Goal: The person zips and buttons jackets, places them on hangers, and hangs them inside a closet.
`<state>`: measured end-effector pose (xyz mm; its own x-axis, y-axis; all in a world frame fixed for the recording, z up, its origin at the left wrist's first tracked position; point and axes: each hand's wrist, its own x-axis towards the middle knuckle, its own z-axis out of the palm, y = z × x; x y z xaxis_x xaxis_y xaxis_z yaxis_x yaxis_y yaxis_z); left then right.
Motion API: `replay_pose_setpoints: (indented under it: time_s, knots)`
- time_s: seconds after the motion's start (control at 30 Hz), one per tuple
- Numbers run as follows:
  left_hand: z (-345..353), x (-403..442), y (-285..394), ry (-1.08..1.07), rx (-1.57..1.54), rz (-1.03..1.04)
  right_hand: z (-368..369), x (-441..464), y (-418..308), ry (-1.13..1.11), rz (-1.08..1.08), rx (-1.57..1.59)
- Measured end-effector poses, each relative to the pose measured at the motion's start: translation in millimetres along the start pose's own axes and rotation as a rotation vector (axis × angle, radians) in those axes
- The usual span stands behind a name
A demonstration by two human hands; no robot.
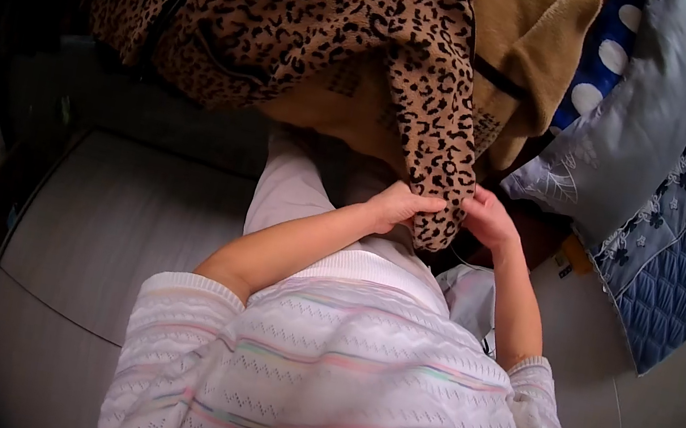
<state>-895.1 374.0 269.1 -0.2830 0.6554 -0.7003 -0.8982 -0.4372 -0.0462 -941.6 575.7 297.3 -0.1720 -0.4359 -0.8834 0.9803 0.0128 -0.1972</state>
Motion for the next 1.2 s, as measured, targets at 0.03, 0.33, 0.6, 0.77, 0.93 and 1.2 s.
replay_pose_setpoints:
  time_s: [0.03, 0.33, 0.6, 0.77, 0.93, 1.2]
  knots:
    - [0.6, -3.7, 2.0, -0.004, -0.004, -0.024, 3.0, -8.1, 3.6, 0.052, 0.068, -0.006]
    - [-22.2, -5.5, 5.0, 0.063, 0.174, -0.174, 20.1, -45.5, 17.7, 0.424, -0.027, 0.031]
    - [-5.9, -13.9, -0.4, -0.126, -0.097, 0.014, 52.4, -54.1, -14.7, 0.478, -0.205, 0.061]
    - [5.9, -34.8, 15.0, -0.335, -0.440, -0.030, 127.2, -42.9, -74.0, 0.423, -0.433, -0.169]
    - [-27.5, -89.3, 60.2, -0.547, -0.800, 0.296, 169.0, 11.0, -127.2, -0.318, -0.310, -0.341]
    - [-140.4, -109.2, 100.3, -0.152, -0.602, 0.639, 280.9, 173.5, -184.2, -0.071, -1.017, -1.904]
